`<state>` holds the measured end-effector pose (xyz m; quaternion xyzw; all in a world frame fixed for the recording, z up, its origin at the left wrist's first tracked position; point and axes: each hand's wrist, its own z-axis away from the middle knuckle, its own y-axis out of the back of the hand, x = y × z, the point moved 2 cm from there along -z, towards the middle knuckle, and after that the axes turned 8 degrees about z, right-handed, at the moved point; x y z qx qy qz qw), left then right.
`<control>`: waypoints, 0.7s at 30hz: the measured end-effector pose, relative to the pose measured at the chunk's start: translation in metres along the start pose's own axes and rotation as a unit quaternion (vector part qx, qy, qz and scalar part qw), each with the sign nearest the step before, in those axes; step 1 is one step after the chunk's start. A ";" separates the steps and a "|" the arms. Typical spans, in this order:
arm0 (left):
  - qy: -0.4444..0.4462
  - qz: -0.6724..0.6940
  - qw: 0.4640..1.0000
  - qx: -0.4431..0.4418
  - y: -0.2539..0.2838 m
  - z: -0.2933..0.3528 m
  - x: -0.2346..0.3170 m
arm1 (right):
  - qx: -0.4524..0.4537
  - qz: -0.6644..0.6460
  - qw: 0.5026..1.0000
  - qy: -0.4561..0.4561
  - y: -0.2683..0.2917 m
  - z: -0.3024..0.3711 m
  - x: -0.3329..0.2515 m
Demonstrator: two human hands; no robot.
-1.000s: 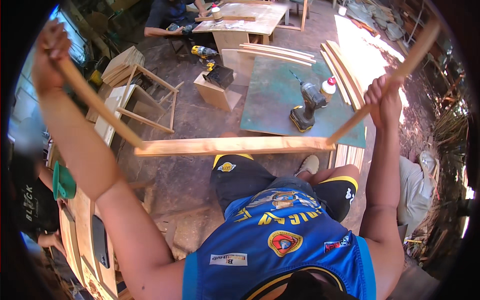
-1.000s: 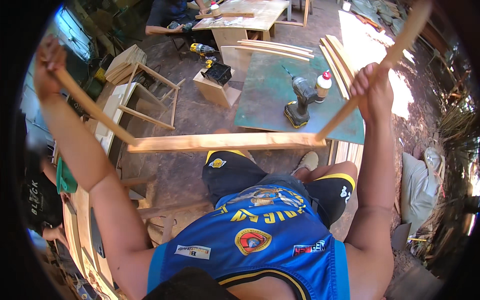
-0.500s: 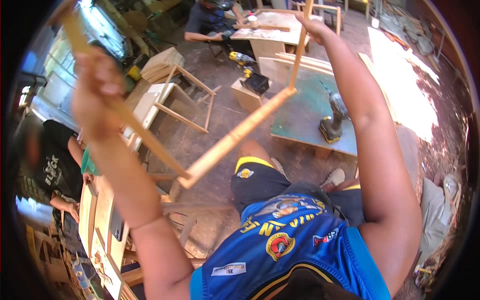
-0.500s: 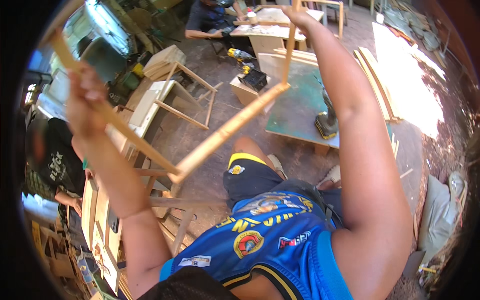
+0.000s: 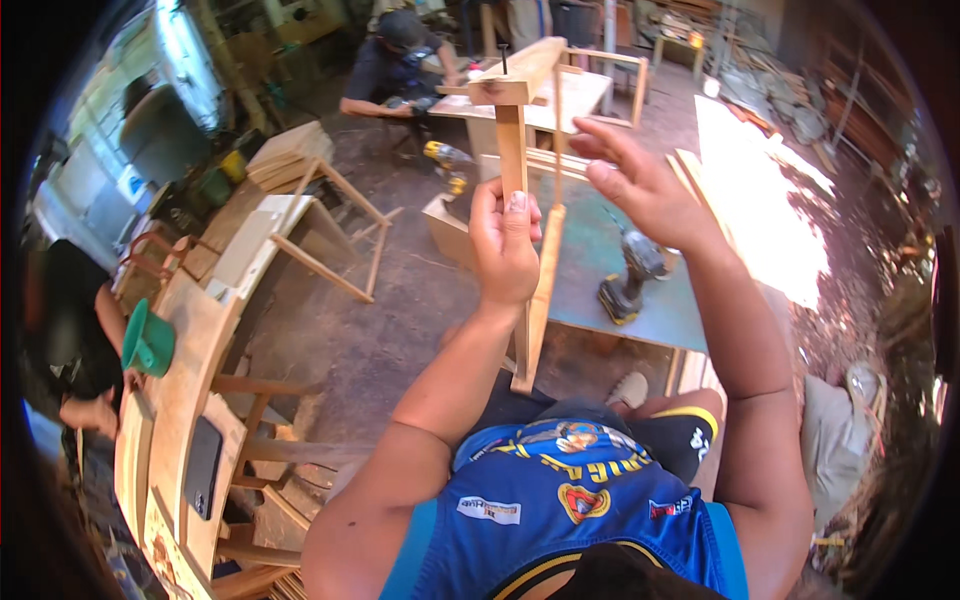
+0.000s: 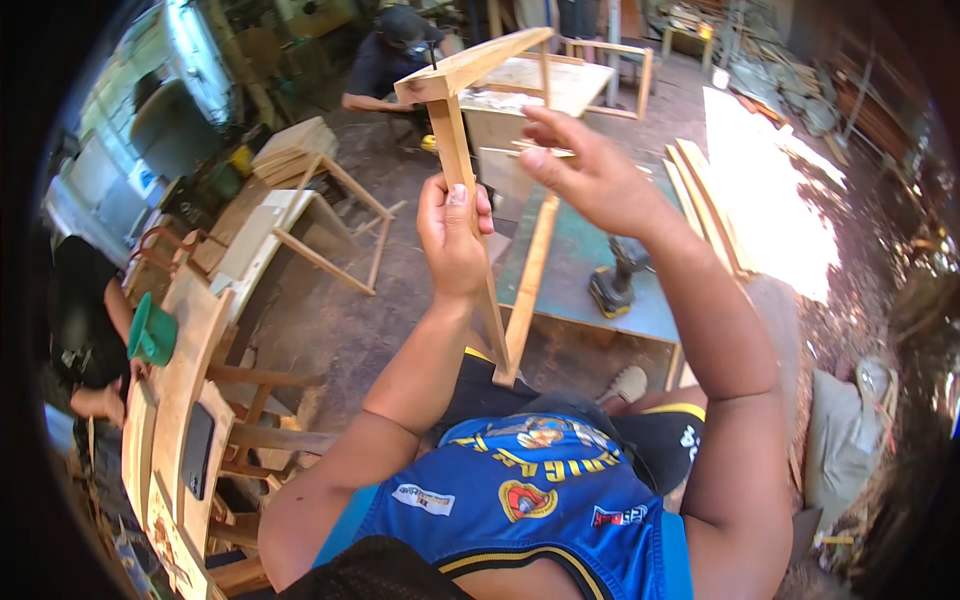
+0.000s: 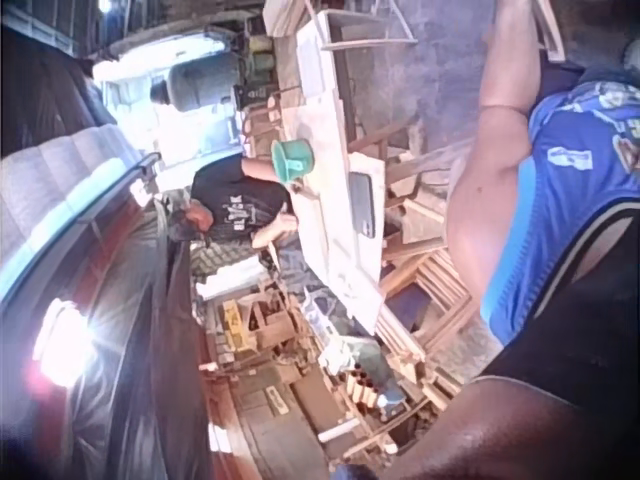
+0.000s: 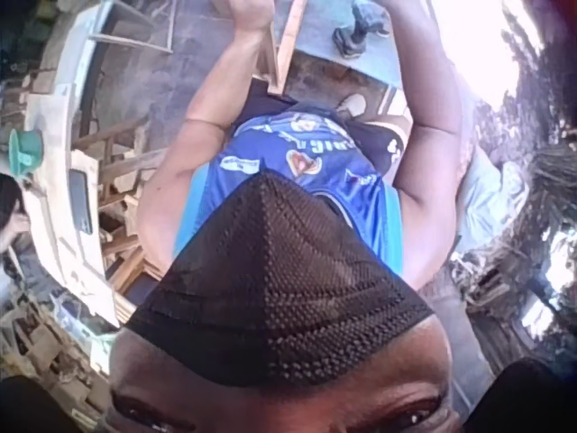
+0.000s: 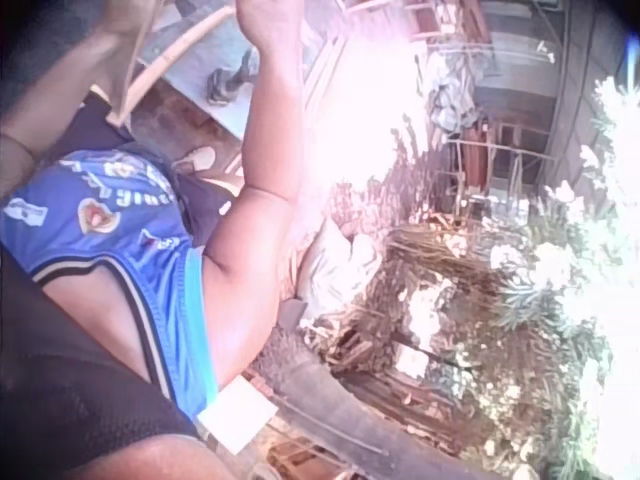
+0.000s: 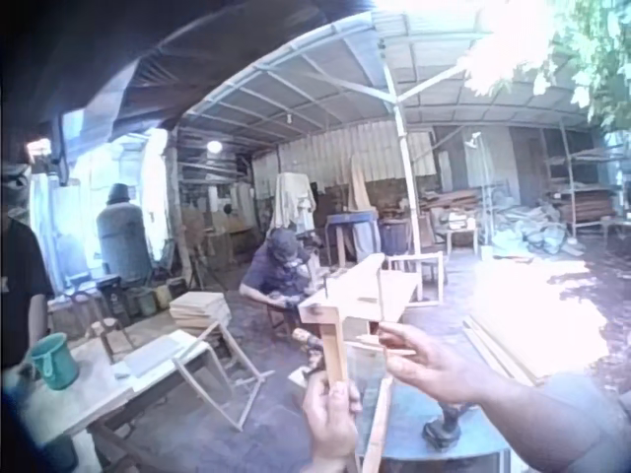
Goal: Assembling a wooden frame by applying wood glue to joints and drilling in screws.
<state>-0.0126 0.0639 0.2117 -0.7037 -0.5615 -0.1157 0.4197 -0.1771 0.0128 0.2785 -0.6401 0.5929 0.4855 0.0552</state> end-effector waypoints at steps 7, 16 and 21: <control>-0.036 -0.008 0.999 -0.033 -0.025 0.038 -0.084 | 0.002 -0.052 0.998 -0.035 -0.022 0.044 0.023; -0.035 0.007 0.992 -0.124 -0.023 0.039 -0.140 | 0.079 -0.020 0.994 -0.077 -0.013 0.057 0.044; 0.118 -0.078 0.950 -0.280 -0.011 0.040 -0.142 | 0.138 -0.028 0.988 -0.066 -0.017 0.053 0.035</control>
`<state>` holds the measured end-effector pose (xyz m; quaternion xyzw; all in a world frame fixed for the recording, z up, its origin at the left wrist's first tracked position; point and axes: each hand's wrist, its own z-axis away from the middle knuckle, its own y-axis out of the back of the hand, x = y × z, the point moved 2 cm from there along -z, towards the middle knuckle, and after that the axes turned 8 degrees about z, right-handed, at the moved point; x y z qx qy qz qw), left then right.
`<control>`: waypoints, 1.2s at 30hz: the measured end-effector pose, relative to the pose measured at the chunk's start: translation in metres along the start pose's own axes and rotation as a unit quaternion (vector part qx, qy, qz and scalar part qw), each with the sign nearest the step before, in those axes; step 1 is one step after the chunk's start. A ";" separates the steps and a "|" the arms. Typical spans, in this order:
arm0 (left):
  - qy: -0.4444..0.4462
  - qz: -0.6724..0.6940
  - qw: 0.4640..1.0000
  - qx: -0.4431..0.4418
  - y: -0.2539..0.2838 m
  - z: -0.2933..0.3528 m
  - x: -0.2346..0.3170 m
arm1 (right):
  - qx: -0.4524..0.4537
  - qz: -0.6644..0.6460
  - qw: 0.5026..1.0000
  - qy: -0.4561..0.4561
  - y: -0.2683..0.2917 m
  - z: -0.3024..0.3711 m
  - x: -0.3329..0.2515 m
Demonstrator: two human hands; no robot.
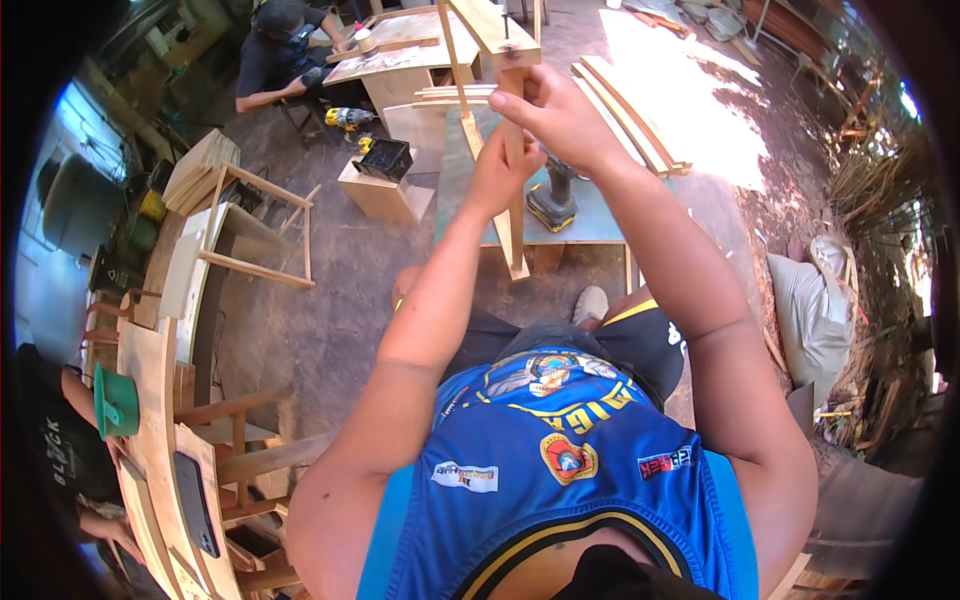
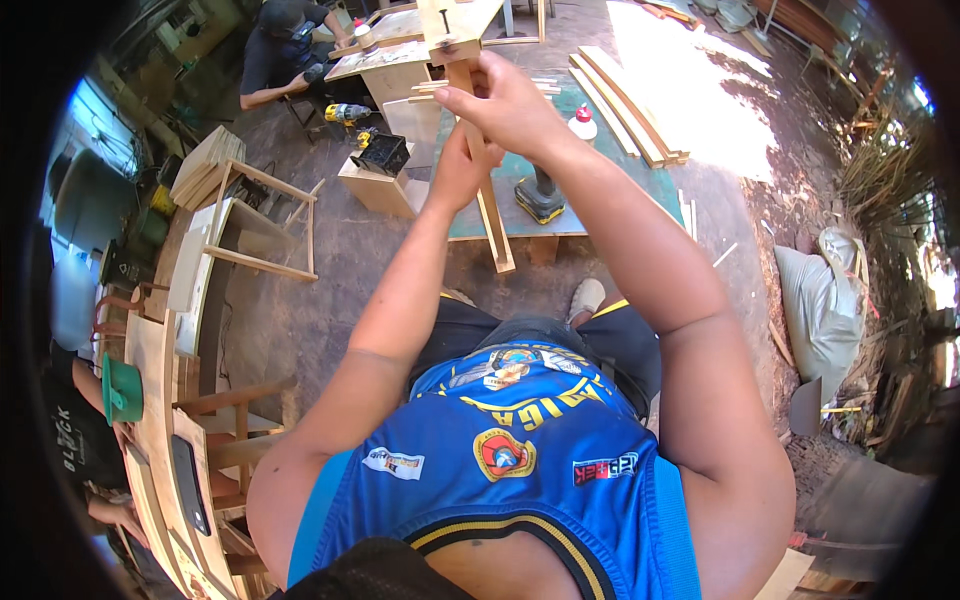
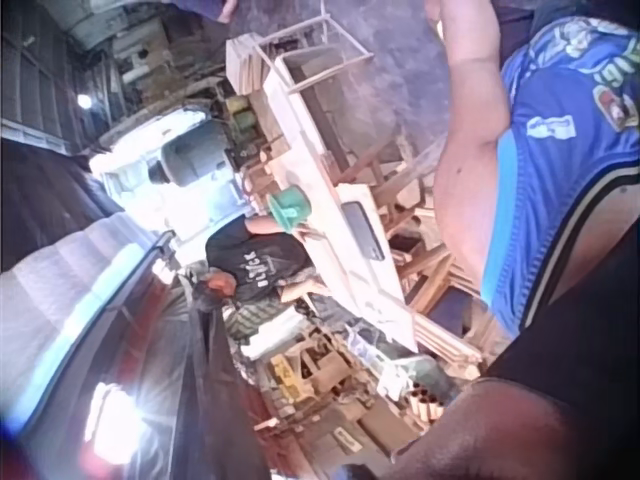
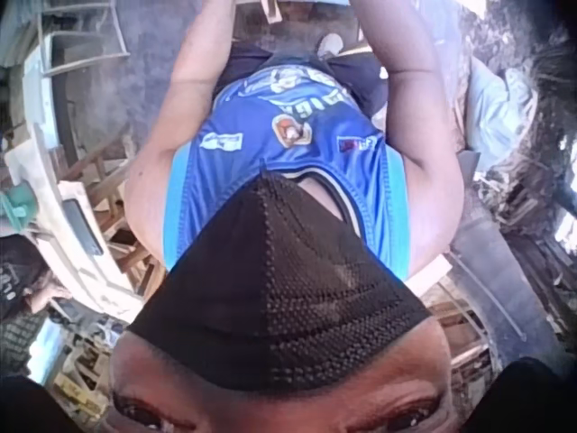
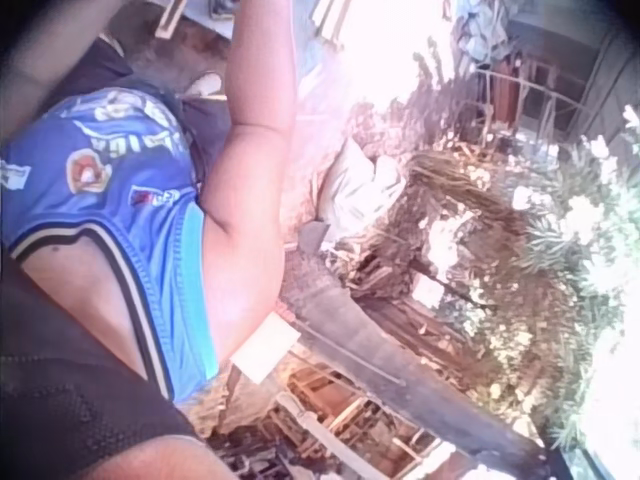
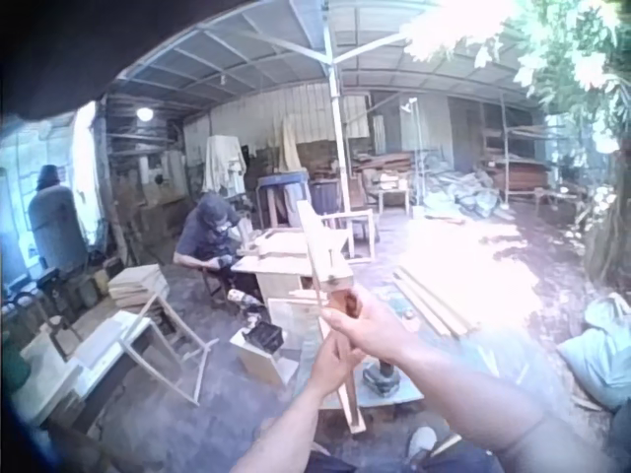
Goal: Assembling a wooden frame by applying wood glue to joints and drilling in screws.
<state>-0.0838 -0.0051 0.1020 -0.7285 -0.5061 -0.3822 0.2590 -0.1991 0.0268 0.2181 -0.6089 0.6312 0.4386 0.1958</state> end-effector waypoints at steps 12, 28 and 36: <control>-0.243 -0.155 0.934 -0.210 0.024 -0.125 0.157 | 0.137 0.014 0.989 -0.049 -0.033 -0.021 0.014; -0.043 0.011 0.984 -0.170 0.026 -0.124 0.137 | 0.099 0.054 0.994 -0.001 -0.027 -0.028 0.021; -0.135 0.011 0.976 -0.172 0.022 -0.126 0.137 | 0.095 -0.042 0.992 0.071 -0.031 -0.031 0.019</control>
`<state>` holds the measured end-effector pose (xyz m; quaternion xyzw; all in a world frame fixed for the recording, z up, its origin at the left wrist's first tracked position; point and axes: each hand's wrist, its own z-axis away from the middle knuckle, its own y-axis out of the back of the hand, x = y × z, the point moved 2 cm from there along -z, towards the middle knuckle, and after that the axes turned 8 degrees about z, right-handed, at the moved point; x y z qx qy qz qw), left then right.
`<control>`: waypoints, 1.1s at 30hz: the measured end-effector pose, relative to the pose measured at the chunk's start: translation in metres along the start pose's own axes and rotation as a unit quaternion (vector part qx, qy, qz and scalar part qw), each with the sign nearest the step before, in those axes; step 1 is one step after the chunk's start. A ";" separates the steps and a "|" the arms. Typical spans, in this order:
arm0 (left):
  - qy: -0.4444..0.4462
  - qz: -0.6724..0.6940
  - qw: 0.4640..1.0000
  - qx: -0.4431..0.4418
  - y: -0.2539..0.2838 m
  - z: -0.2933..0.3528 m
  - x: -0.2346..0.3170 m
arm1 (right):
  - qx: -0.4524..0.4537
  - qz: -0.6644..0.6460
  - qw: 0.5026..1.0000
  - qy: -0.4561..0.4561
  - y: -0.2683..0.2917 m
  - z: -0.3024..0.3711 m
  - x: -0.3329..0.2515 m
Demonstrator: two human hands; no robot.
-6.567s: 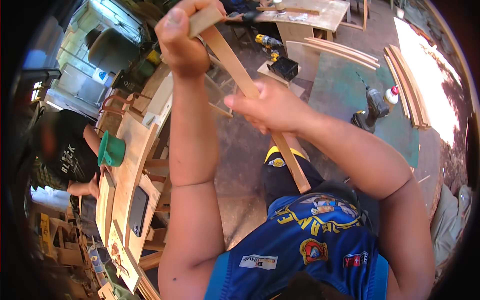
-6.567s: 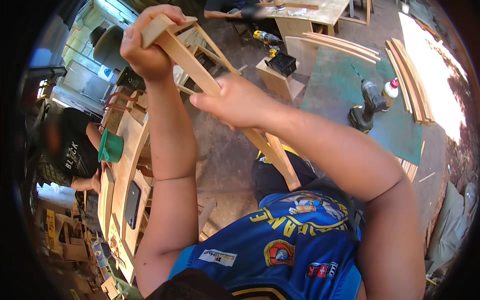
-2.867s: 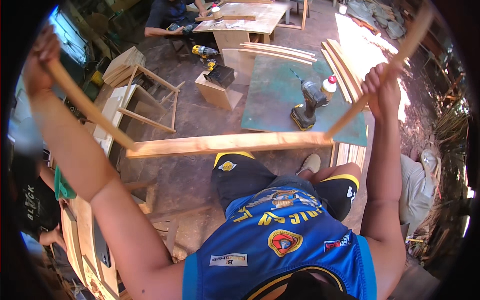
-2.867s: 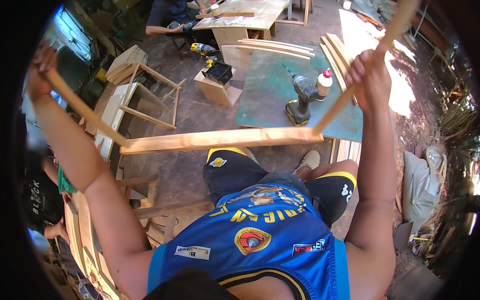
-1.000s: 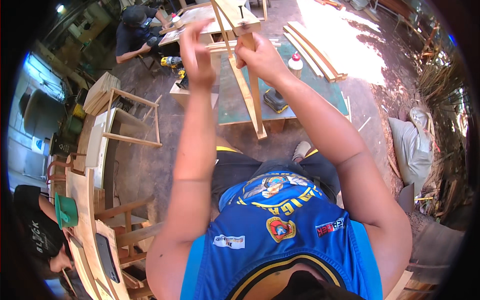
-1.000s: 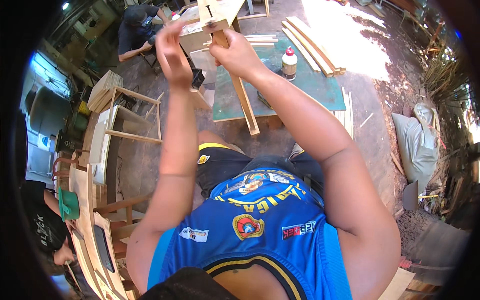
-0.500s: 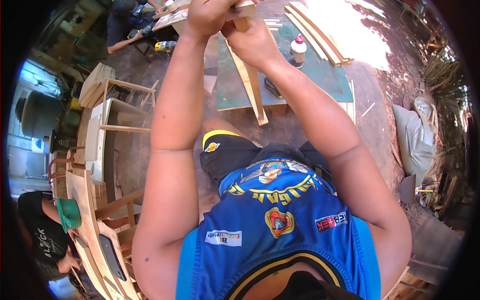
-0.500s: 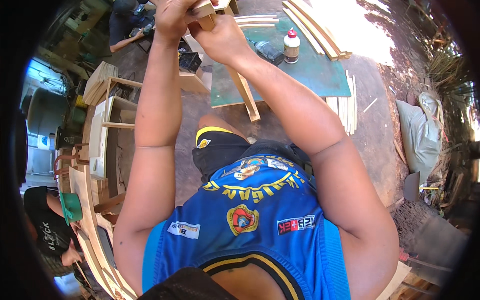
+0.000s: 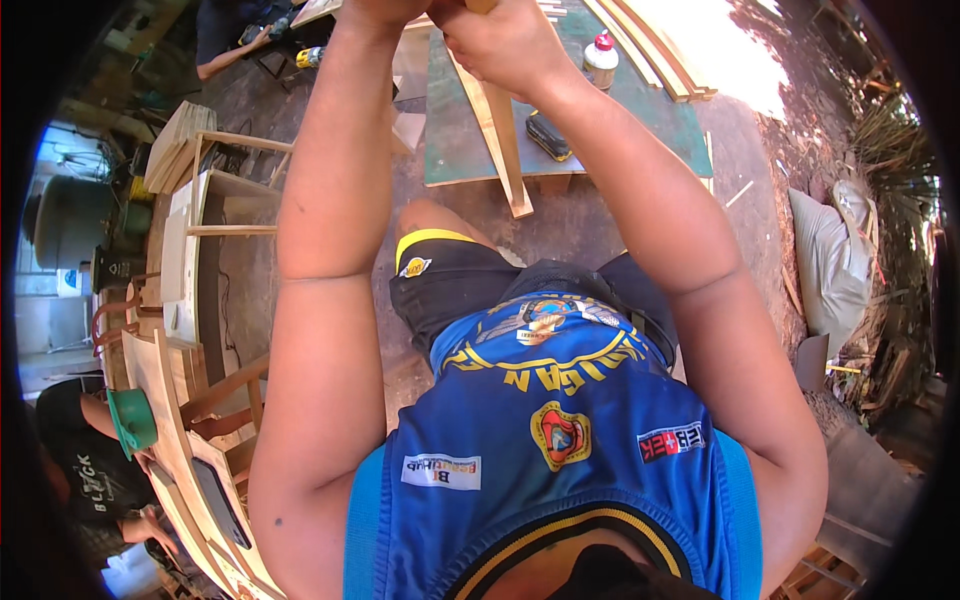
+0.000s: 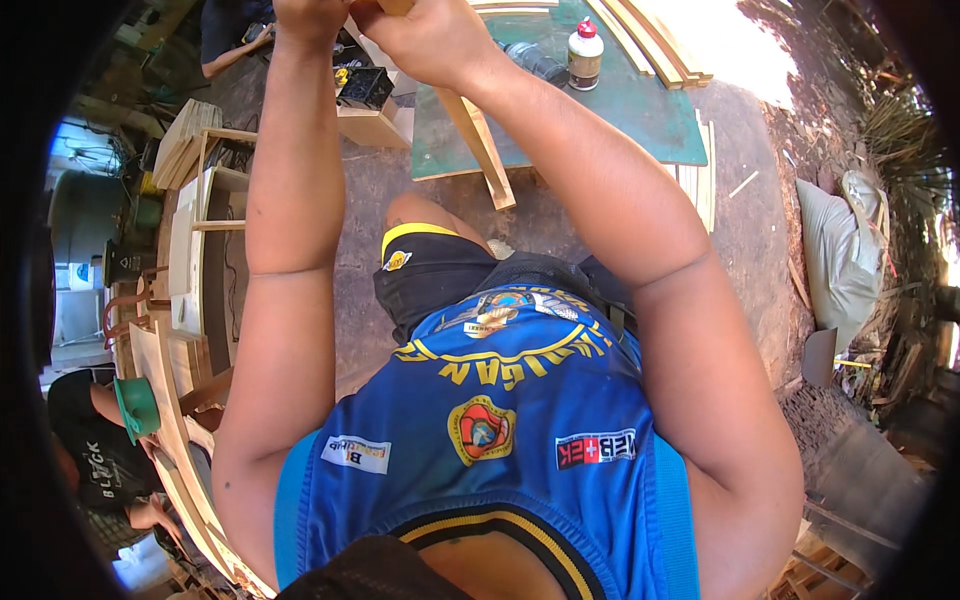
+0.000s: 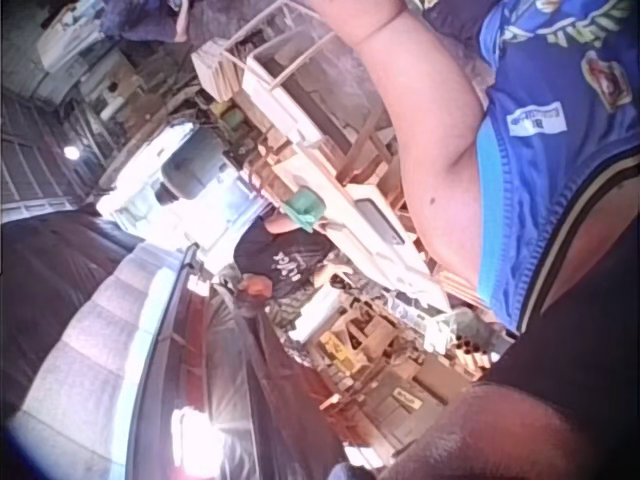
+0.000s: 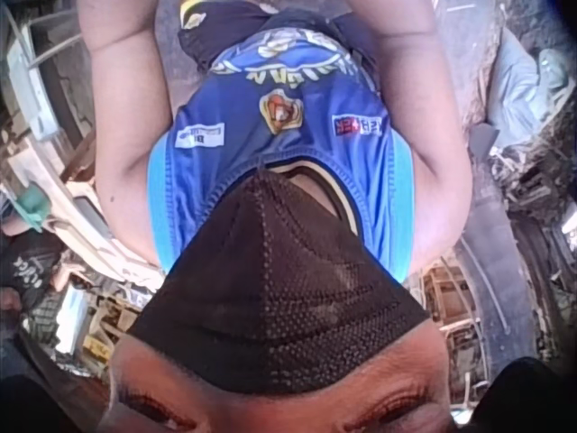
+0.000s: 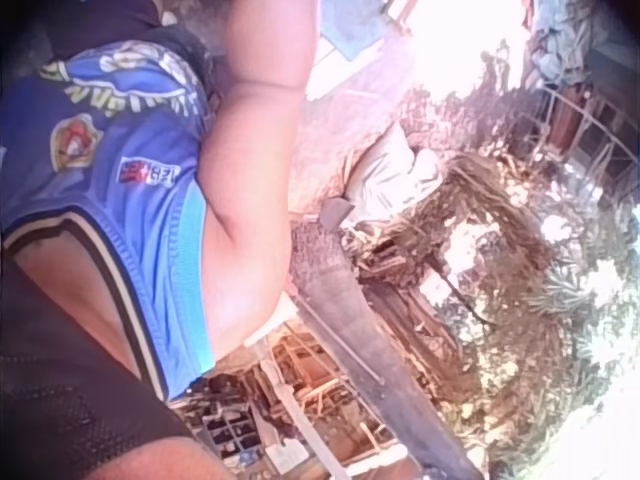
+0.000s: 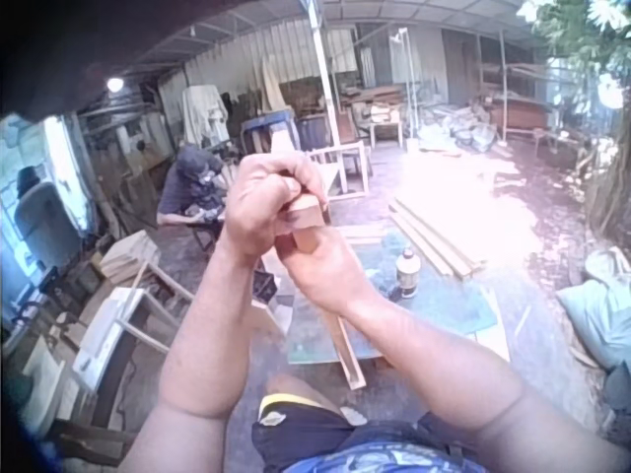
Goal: Assembling a wooden frame by applying wood glue to joints and drilling in screws.
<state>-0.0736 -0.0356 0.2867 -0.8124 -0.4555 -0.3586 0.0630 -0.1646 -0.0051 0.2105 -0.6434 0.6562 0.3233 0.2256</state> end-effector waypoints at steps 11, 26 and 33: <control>0.055 0.132 0.990 -0.011 -0.007 0.002 -0.002 | -0.039 0.091 0.977 -0.191 0.000 0.033 0.024; 0.003 0.032 0.999 0.008 -0.008 0.002 0.003 | 0.143 0.120 0.980 -0.072 -0.014 0.035 0.022; 0.022 -0.025 0.999 0.005 -0.002 0.002 0.002 | -0.010 0.112 0.981 -0.156 -0.001 0.043 0.035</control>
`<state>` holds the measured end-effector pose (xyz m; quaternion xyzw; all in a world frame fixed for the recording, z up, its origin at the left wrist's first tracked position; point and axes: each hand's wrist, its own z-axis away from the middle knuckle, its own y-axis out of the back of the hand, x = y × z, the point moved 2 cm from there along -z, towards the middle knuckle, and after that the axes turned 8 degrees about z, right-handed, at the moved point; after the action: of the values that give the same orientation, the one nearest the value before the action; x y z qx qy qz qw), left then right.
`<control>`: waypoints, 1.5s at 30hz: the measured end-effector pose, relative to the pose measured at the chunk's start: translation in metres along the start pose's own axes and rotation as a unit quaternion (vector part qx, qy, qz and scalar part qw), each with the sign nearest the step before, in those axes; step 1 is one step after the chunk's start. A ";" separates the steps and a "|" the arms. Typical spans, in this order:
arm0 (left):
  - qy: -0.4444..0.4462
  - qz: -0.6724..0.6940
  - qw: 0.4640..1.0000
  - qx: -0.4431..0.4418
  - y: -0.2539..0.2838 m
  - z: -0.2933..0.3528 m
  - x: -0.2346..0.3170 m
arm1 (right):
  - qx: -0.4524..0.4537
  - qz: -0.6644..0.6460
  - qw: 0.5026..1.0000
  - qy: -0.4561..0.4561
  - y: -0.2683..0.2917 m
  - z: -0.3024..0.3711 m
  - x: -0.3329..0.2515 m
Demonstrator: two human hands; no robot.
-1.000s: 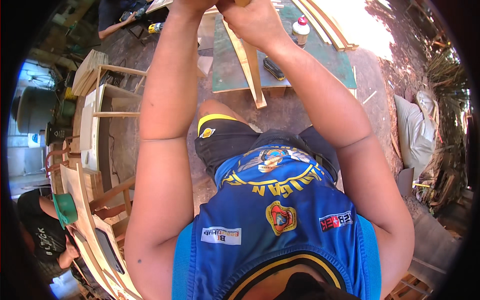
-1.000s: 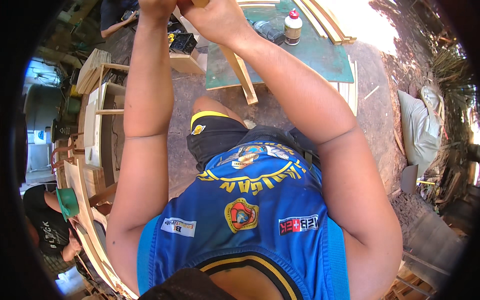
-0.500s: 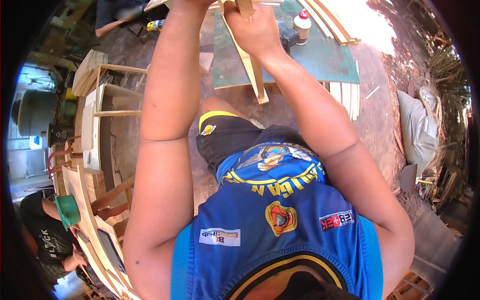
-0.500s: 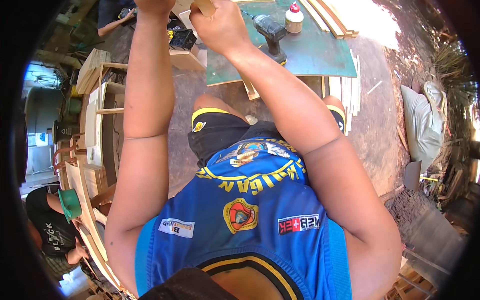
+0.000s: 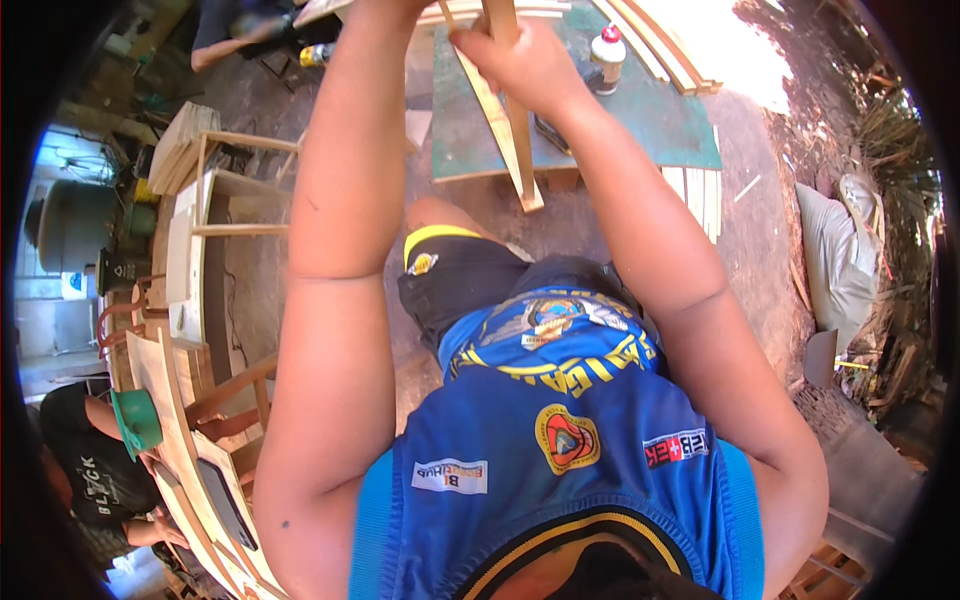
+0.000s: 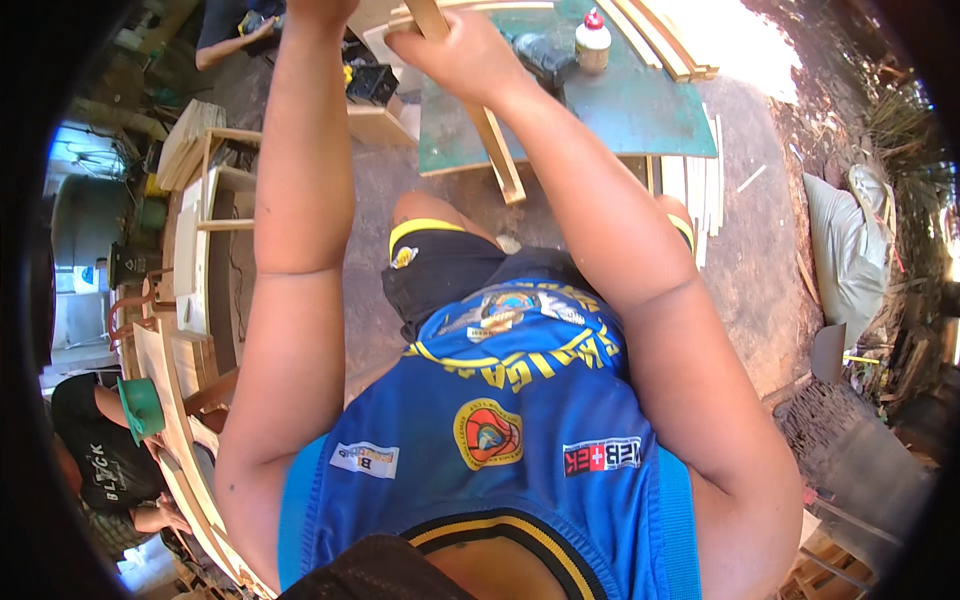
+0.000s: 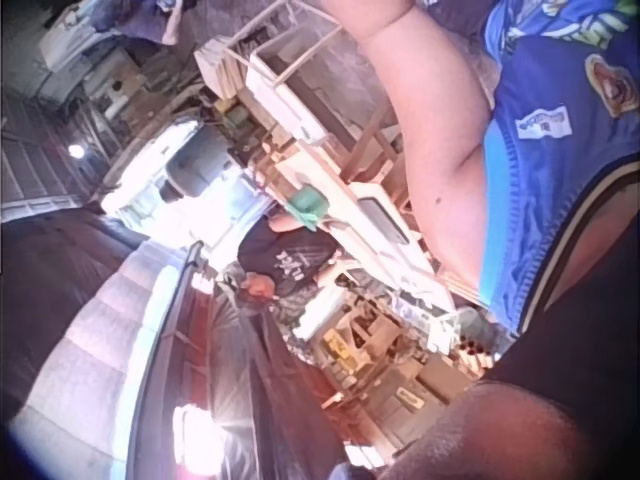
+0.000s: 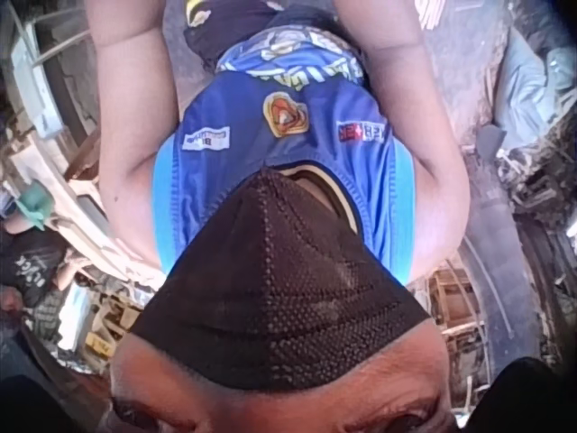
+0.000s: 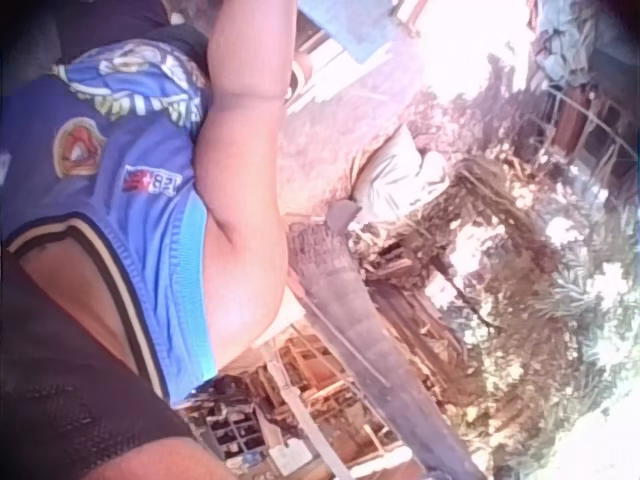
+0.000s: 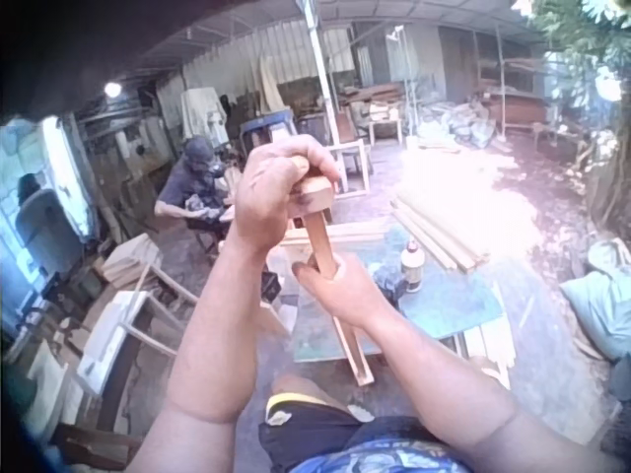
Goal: Assembling a wooden frame by applying wood glue to joints and drilling in screws.
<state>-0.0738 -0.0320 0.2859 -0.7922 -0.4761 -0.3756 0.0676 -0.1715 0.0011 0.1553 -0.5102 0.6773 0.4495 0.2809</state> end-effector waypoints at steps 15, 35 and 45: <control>-0.044 -0.051 0.998 -0.012 0.008 0.004 -0.002 | 0.087 -0.060 0.994 -0.039 -0.025 0.022 0.017; -0.034 -0.069 0.994 -0.072 0.030 -0.002 -0.007 | -0.059 -0.049 0.997 0.005 0.016 0.067 0.082; 0.001 -0.172 0.980 -0.098 0.063 -0.030 -0.043 | 0.102 0.110 0.950 -0.275 0.043 0.106 0.270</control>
<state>-0.0506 -0.1103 0.2947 -0.7010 -0.5657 -0.4277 -0.0756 -0.3071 -0.0190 -0.1037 -0.2574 0.6684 0.5286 0.4555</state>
